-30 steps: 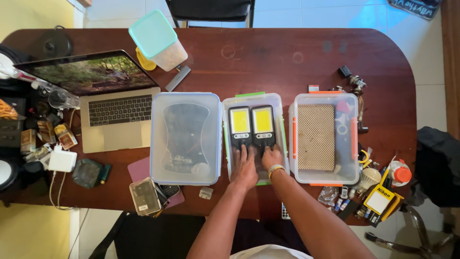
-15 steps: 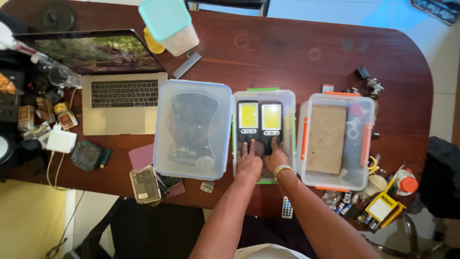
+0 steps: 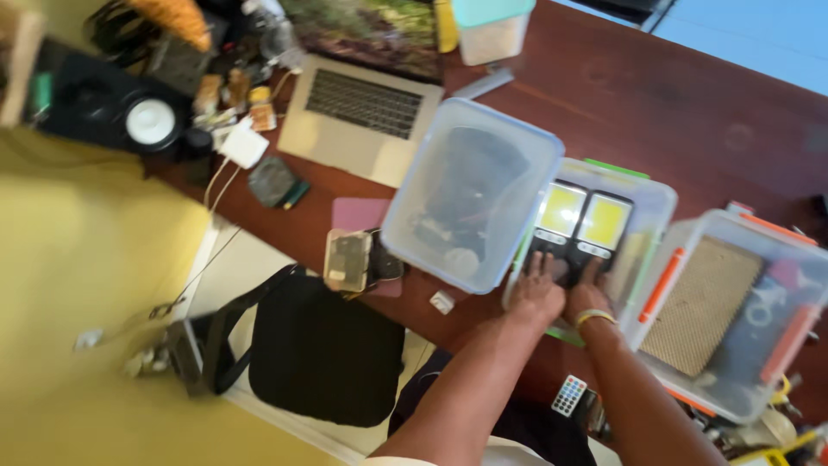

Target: The person organizes various electronic accessories and cables by sorting them into clear plastic storage boxes on a cluttered desk. They handle headphones, power adapters, and multiple types of cables, placing them into separate compartments.

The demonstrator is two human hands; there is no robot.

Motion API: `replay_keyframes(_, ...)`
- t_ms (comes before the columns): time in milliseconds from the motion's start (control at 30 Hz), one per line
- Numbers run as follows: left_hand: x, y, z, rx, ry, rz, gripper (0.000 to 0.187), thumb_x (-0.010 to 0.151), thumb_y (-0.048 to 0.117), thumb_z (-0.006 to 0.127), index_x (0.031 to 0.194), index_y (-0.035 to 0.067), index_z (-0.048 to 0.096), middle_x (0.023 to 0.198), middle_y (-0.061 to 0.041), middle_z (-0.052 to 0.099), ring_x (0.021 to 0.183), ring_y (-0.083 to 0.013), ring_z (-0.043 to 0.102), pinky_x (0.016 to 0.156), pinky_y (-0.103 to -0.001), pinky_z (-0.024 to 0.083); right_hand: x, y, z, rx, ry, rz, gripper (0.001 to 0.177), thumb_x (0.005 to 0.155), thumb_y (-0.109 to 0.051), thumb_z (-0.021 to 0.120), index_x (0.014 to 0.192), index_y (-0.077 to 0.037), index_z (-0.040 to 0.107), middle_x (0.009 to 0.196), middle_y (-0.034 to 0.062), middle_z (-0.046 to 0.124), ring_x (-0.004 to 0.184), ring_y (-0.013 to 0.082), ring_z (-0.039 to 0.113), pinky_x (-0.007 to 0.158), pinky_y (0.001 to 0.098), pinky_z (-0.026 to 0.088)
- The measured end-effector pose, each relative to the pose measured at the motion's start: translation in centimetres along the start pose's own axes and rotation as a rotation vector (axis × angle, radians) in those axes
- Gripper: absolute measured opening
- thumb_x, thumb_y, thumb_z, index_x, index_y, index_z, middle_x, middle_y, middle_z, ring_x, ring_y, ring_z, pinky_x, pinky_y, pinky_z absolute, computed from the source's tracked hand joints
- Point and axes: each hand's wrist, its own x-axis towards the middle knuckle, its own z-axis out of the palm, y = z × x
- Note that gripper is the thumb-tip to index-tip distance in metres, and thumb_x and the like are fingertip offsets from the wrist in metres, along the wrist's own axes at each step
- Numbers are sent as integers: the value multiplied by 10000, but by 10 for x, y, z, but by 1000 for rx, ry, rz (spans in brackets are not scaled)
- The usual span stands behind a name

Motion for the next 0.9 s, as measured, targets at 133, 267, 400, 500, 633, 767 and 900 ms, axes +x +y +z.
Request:
replay_keyframes(133,-52,-10,-25,241,290,426,448,937,175,505,1356,47,597,1563,-179,447,1445,-345,436,1151,-454,384,-28,-26,-31,72,22,118,885,943,-473,627,1598,-93,168,1297,354,618,1197,521,612,1013,544,500)
replay_keyframes(267,-142,-37,-80,-154,489,674,321,1004,133,592,1300,20,647,1225,-173,706,1108,-346,680,987,-454,539,-76,-57,-59,-60,79,31,435,1004,-463,557,1278,-155,696,1231,235,715,1137,468,670,984,540,533)
replay_keyframes(400,-206,-104,-135,-230,957,623,156,937,106,683,1085,70,716,921,-128,702,834,-329,673,762,-467,531,-124,-77,-58,-36,178,-50,401,1031,-426,521,1230,-179,766,1204,223,740,1135,442,681,1013,513,539)
replay_keyframes(500,-204,-180,-156,-295,1153,135,92,914,161,722,840,111,697,828,-109,695,819,-342,673,747,-468,529,-151,-79,-49,24,256,-194,404,1000,-429,537,1252,-168,712,1242,200,699,1129,421,660,988,502,514)
replay_keyframes(633,-166,-299,-167,-299,1084,-456,406,810,307,794,1003,-39,702,991,-283,685,937,-450,645,837,-522,490,-166,-75,-29,47,337,-360,393,938,-371,618,1246,-135,683,1265,186,677,1168,418,624,989,491,504)
replay_keyframes(767,-128,-370,-161,-429,741,-592,414,818,334,787,1012,-28,741,973,-281,721,923,-445,688,847,-502,514,-165,-76,-13,-89,458,-437,404,928,-333,671,1236,-72,658,1258,180,669,1185,396,604,1052,484,465)
replay_keyframes(900,-116,-379,-159,-537,663,-538,426,827,361,779,1022,-18,780,954,-278,758,909,-439,730,858,-481,538,-176,-77,-14,1,500,-374,377,900,-294,675,1216,-88,667,1277,157,667,1201,375,597,1054,463,452)
